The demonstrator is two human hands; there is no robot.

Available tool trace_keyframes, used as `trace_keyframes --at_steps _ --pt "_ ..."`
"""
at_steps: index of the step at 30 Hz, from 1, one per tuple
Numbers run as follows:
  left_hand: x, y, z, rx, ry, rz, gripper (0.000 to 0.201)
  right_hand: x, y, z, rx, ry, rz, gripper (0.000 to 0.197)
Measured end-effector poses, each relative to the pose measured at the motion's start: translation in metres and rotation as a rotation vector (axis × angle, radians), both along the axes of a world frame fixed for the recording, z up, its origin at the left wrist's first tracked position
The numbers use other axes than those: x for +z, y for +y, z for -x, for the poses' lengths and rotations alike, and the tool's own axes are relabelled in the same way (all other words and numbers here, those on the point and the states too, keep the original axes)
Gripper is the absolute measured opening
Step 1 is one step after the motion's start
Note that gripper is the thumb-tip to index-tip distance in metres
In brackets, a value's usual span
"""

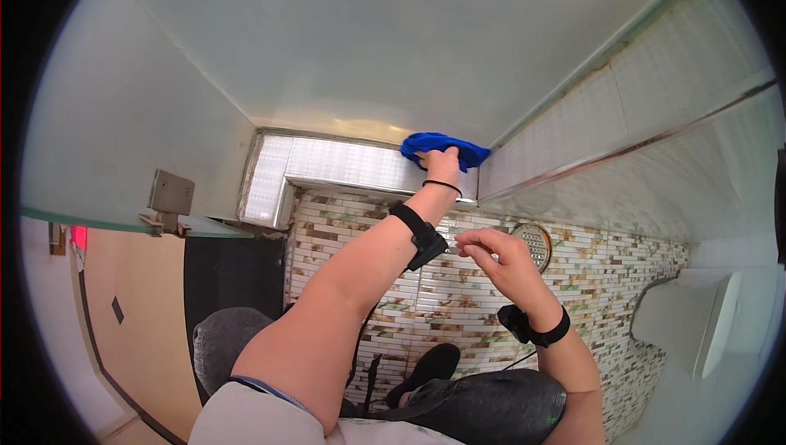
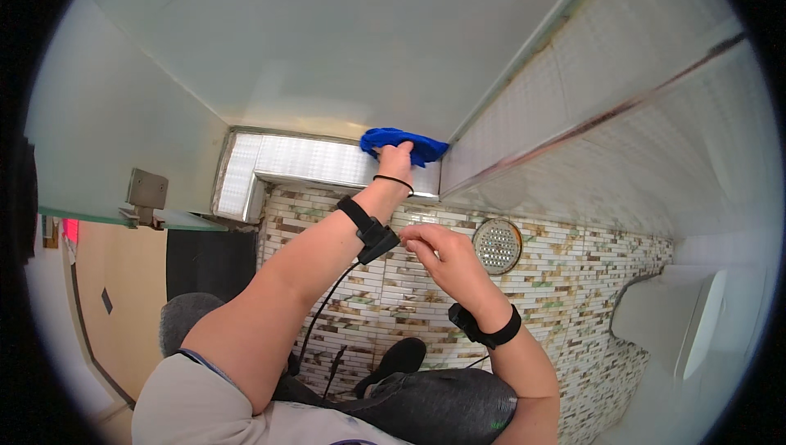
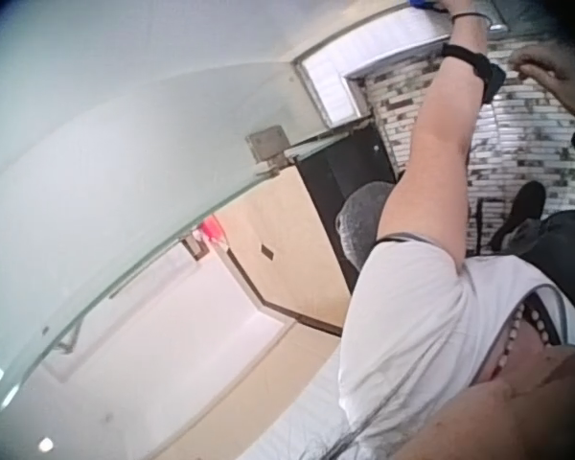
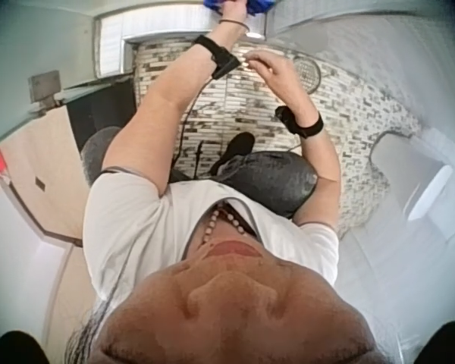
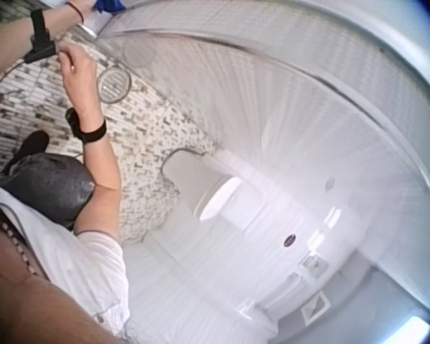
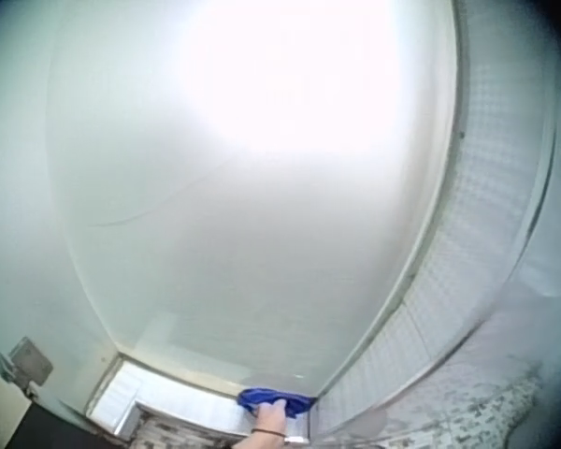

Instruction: Cleaning a glass shower door with a blue microfiber cloth.

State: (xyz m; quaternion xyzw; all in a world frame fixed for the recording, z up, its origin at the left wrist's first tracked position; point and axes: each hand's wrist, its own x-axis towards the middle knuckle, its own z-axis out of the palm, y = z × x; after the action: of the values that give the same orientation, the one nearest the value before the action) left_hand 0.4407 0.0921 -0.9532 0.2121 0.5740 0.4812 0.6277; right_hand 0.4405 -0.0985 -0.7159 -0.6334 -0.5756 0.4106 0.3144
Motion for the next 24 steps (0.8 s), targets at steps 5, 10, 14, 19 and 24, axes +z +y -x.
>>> trace_keyframes --at_steps 5,10,14,19,24 --pt "0.053 -0.042 -0.024 -0.234 -0.567 0.031 0.012 -0.005 -0.018 -0.017 -0.06 -0.007 0.013 0.017" --pt "0.085 -0.025 0.008 -0.296 -0.86 0.142 0.017 -0.006 -0.014 -0.015 -0.033 -0.003 -0.006 0.017" --pt "0.146 -0.015 0.035 -0.385 -1.001 0.199 0.018 -0.004 -0.002 -0.009 0.021 -0.021 -0.058 0.016" --pt "0.183 -0.013 0.077 -0.82 -0.141 -0.295 0.028 -0.008 0.005 -0.01 0.021 -0.057 -0.128 0.015" --pt "0.118 -0.051 0.066 -0.855 1.294 -1.062 0.064 -0.007 0.002 -0.011 0.004 -0.029 -0.093 0.018"
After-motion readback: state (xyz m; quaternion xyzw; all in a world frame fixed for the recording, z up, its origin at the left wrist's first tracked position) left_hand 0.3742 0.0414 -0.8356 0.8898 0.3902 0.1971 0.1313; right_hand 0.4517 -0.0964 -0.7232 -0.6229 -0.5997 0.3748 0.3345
